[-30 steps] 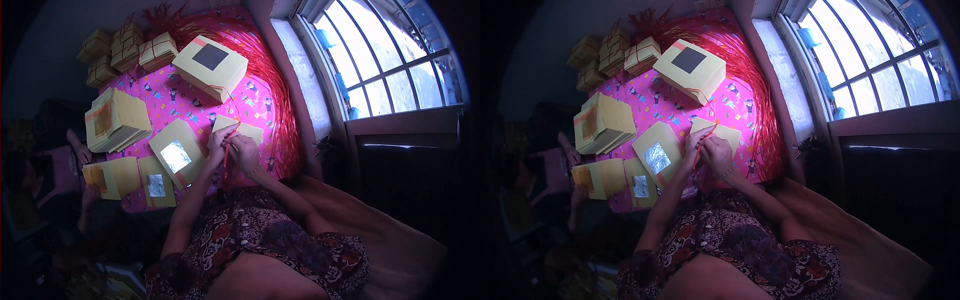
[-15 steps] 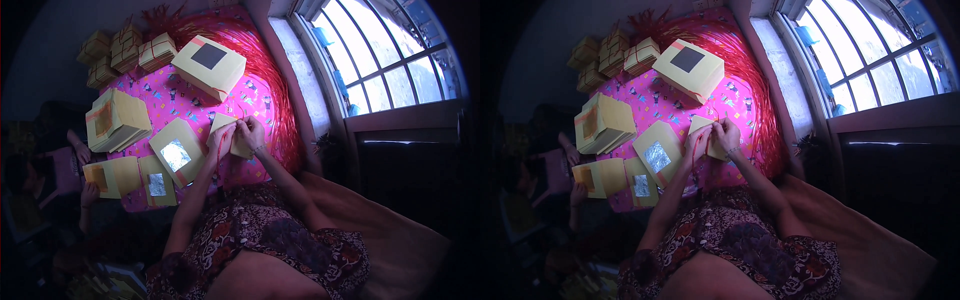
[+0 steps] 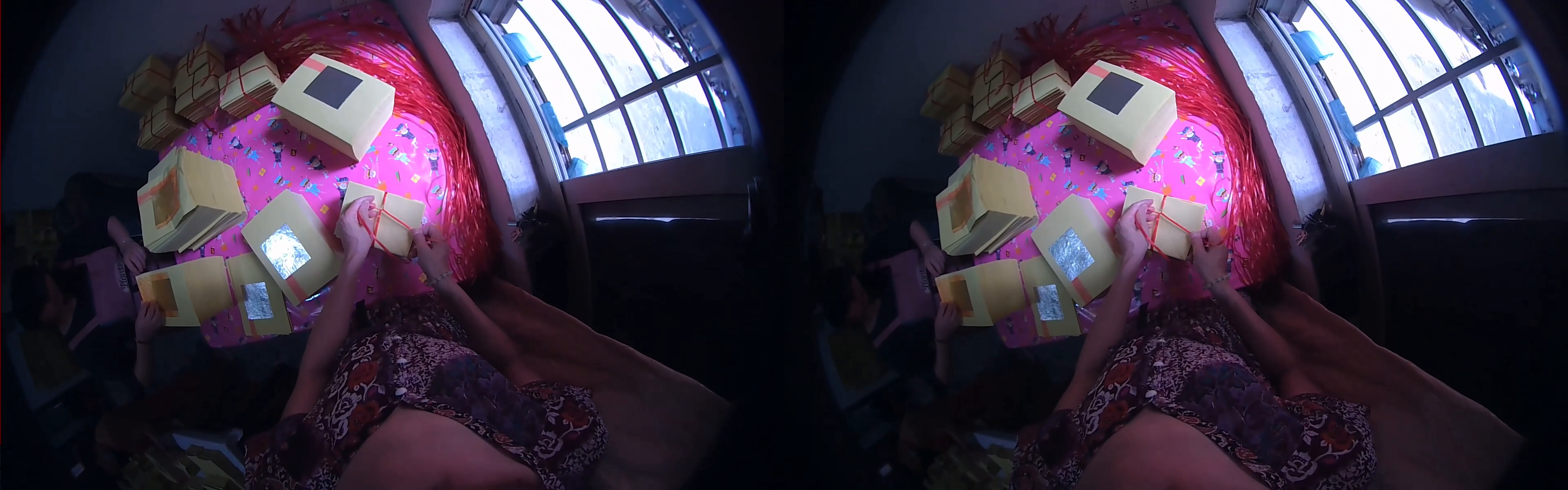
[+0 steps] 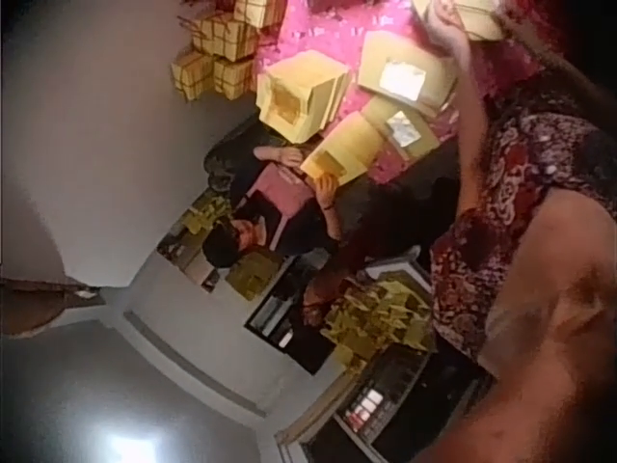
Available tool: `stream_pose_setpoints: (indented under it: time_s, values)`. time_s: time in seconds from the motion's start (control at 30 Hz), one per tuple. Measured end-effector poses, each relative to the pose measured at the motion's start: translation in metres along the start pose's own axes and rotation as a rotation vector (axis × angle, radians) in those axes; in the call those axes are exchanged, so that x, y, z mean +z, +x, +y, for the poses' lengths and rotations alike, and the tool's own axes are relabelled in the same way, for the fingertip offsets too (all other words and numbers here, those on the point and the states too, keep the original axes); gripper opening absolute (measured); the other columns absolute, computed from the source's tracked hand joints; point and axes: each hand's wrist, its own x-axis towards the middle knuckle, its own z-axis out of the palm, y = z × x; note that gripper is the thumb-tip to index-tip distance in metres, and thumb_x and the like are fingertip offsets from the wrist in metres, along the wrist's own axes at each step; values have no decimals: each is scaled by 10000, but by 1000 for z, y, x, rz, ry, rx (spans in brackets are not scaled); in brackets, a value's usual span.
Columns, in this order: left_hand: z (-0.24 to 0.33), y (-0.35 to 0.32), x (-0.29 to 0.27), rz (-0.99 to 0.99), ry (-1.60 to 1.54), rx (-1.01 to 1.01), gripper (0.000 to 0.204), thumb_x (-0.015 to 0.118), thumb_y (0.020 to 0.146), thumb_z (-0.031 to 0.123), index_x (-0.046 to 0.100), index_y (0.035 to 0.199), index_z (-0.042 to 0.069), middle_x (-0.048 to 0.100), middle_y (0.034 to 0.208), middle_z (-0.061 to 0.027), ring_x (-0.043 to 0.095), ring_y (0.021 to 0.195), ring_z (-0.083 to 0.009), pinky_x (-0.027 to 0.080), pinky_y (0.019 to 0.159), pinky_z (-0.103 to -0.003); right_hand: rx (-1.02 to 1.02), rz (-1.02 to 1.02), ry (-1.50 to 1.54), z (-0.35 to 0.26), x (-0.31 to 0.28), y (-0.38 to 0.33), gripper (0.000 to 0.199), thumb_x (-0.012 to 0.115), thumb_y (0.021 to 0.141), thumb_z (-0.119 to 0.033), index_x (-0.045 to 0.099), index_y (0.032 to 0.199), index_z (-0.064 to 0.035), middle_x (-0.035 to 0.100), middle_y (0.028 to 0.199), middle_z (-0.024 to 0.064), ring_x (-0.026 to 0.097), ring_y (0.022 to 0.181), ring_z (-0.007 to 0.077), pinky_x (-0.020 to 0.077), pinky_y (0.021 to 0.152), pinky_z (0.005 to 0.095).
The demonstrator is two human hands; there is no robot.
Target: Checking, stacking, and bundling sheets of joss paper for packaging.
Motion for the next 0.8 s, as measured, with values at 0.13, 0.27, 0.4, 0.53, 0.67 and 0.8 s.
stream_pose_setpoints:
  time_s: [0.13, 0.27, 0.4, 0.53, 0.67, 0.8]
  values:
    - [-11, 2, 1, 41, -89, -25, 243, 484, 968, 144, 656, 1090, 23, 678, 846, -101, 664, 725, -148, 540, 633, -266, 242, 13, 44, 0, -13, -3, 221, 609, 902, -278, 549, 802, -90, 535, 646, 6, 548, 502, 105, 419, 444, 243]
    - [-23, 8, 0, 45, -145, -35, 251, 476, 975, 146, 649, 1104, 18, 674, 856, -92, 659, 715, -143, 547, 623, -253, 489, -5, 268, 7, -24, 3, 195, 622, 888, -278, 562, 808, -111, 536, 666, -15, 548, 514, 109, 388, 431, 241]
    - [-25, 12, -9, -13, -485, -161, 332, 442, 1001, 191, 549, 1206, -48, 647, 942, -133, 660, 747, -170, 557, 685, -268, 644, -35, 541, 31, -35, 11, 170, 631, 887, -245, 563, 805, -113, 537, 664, -12, 535, 528, 123, 370, 432, 257]
    - [-26, 22, -28, 9, -577, -183, 398, 392, 1021, 253, 504, 1227, -69, 638, 961, -181, 665, 759, -194, 568, 702, -288, 718, -23, 638, 42, -28, 22, 161, 624, 894, -231, 555, 806, -115, 526, 657, -9, 507, 522, 125, 375, 443, 267]
    - [0, 27, -34, 83, -89, -247, 360, 377, 1020, 261, 575, 1183, 9, 627, 840, -89, 614, 651, -143, 503, 588, -246, 701, 62, 724, 69, -45, 30, 203, 551, 933, -239, 526, 780, -108, 517, 653, -2, 490, 525, 127, 373, 448, 271]
    - [-53, 35, -55, 356, 231, 114, 299, 453, 994, 240, 651, 1068, 27, 637, 764, -33, 527, 614, -76, 436, 602, -235, 659, 93, 599, 55, -24, 34, 248, 503, 954, -263, 492, 755, -115, 485, 621, -3, 465, 491, 119, 360, 426, 270]
